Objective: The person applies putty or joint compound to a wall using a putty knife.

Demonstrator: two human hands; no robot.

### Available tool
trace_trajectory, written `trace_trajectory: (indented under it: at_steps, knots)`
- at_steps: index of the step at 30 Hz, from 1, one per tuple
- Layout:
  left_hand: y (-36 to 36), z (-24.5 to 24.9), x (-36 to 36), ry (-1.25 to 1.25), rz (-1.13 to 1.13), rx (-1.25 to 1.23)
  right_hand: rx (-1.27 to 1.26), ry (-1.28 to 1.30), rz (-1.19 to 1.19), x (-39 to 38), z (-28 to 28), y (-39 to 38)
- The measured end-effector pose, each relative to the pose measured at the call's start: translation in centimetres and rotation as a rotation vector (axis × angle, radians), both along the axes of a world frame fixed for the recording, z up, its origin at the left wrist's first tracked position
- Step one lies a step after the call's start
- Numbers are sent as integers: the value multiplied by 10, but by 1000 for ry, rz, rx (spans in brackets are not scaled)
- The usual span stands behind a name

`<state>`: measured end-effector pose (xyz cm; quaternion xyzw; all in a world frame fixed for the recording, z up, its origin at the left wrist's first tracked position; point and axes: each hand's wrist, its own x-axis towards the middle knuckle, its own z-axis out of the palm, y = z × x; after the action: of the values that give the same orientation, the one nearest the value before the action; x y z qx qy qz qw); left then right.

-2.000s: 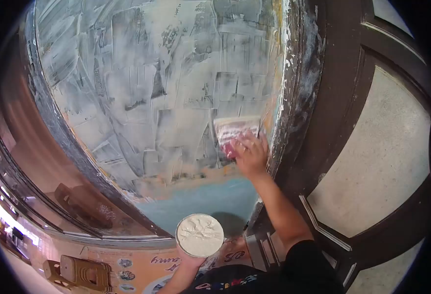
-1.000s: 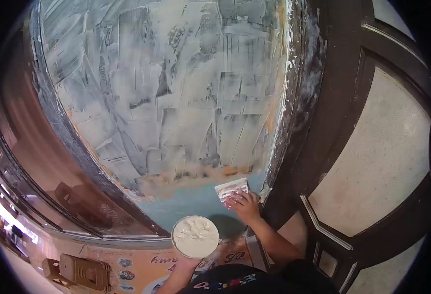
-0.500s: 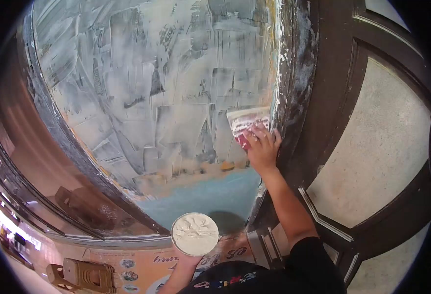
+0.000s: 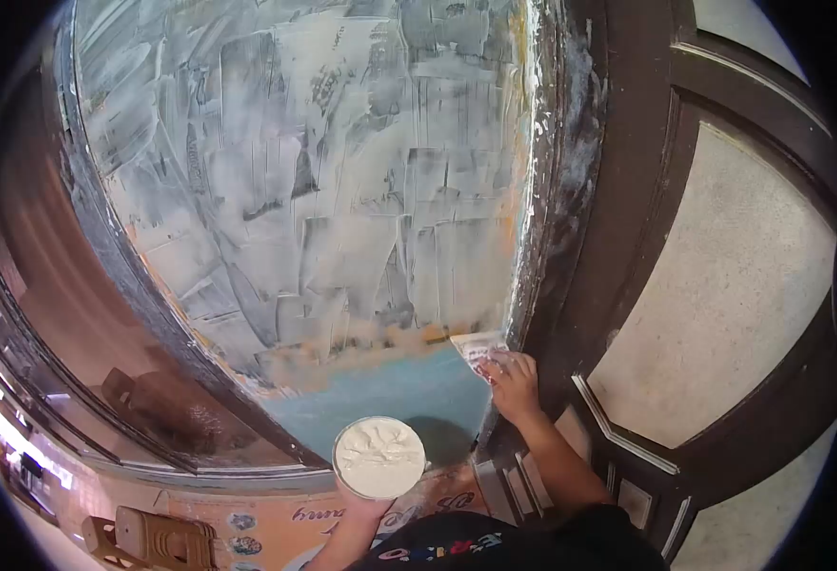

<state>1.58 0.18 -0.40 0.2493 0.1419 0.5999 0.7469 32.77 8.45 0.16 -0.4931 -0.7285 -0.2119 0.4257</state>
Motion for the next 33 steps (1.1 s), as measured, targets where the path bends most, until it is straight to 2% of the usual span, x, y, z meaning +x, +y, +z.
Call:
trace_trajectory:
  at_steps: [1, 3, 6, 9, 11, 12, 13, 14, 16, 20, 24, 25, 27, 28, 30, 33]
  knots:
    - [3, -3, -1, -1, 0, 2, 118, -29, -8, -3, 27, 4]
    - [10, -11, -5, -211, -94, -266, 307, -64, -2, -7, 86, 15]
    - [10, -7, -6, -211, -105, -278, 595, -42, 46, -10, 177, 40]
    - [10, -1, -8, -225, -91, -192, 681, -77, -55, -15, 253, 67]
    - [9, -13, -14, 113, 92, -38, 760, -53, -100, -23, 280, 83]
    - [7, -15, -17, 89, 125, -105, 760, -49, -100, -24, 276, 87]
    - [6, -16, -22, 92, 125, -101, 625, -85, -109, -27, 267, 92]
    - [4, -18, -27, -37, 80, -139, 493, -122, -118, -29, 255, 97]
    - [9, -23, -32, -306, -13, -209, 490, -153, -82, -25, 212, 103]
    - [14, -27, -46, -256, -18, -260, 368, -222, -88, -24, 106, 91]
    - [26, -20, -46, -243, -84, -232, 80, -172, -44, -31, 46, 46]
    - [28, -20, -44, -241, -96, -224, 88, -172, -56, -31, 36, 33]
    - [32, -13, -37, -171, -79, -182, -25, -169, -61, -30, 27, 10]
    - [32, -5, -32, -276, -158, -252, -19, -172, -70, -27, 27, 2]
    - [29, -1, -28, -274, -175, -254, -40, -135, -82, -27, 39, -8]
    - [27, -1, -26, -296, -207, -290, 53, -157, -71, -22, 99, -7]
